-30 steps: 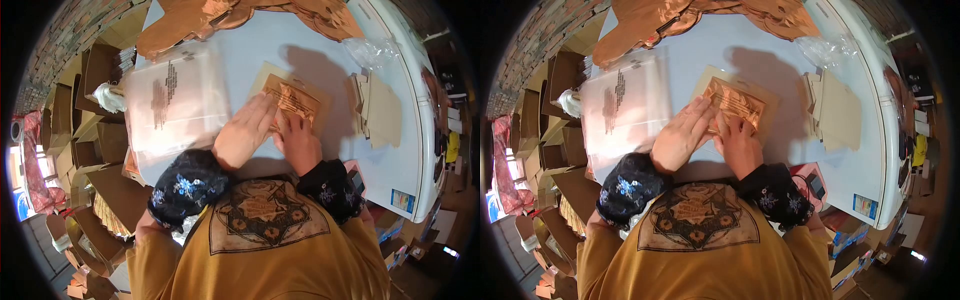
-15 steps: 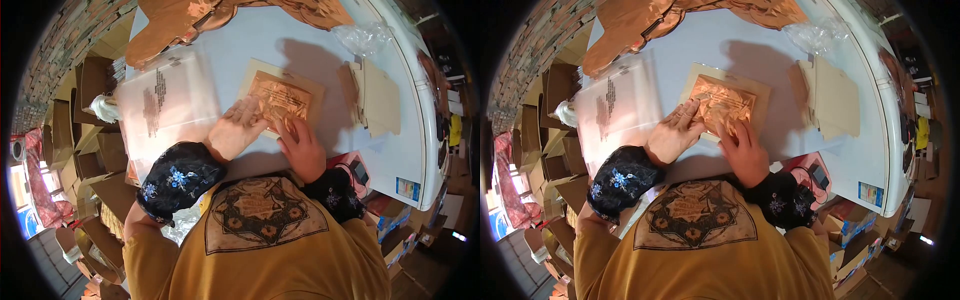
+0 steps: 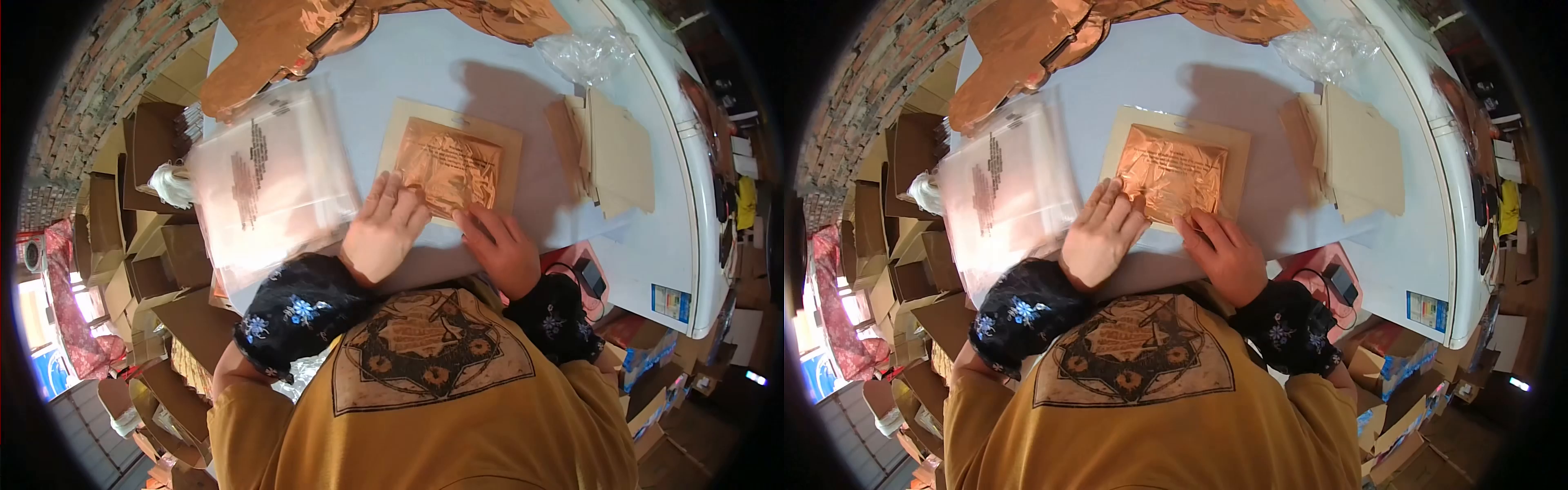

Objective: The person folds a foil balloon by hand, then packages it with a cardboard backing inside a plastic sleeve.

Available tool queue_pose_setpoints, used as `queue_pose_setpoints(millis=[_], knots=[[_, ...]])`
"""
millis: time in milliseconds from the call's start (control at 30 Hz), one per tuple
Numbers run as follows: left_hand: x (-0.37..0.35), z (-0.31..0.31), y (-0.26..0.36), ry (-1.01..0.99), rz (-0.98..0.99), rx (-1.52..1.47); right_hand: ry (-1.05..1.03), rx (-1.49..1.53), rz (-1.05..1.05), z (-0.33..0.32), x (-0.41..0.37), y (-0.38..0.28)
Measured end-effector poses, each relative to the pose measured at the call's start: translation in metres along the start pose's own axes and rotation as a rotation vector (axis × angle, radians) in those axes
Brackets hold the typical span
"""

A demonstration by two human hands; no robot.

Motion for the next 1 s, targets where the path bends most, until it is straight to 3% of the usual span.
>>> queue_pose_setpoints(millis=[300,567,900,1000], knots=[[-0.001,0.010,0.012,0.004,-0.145,0.106,-0.081,0.083,-0.044,0.008,-0.004,0.006],[0.000,0.025,0.023,-0.047,-0.142,0.277,-0.055,0.137,-0.123,0.008,-0.002,0.019],[0.011,0.026,0.030,-0.092,-0.152,0.412,-0.177,0.092,-0.087,0.018,0.008,0.031],[0.012,0.029,0.033,-0.151,-0.127,0.347,-0.165,0.096,-0.112,0.024,0.001,0.033]])
Point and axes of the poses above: each hand's wrist, its own x-axis towards the middle knuckle, its own z-axis out of the palm, y = z × x, the point moved 10 cm from there along x, towards the middle knuckle, and after that the axes turned 14 degrees about -x, right-handed, at the moved point
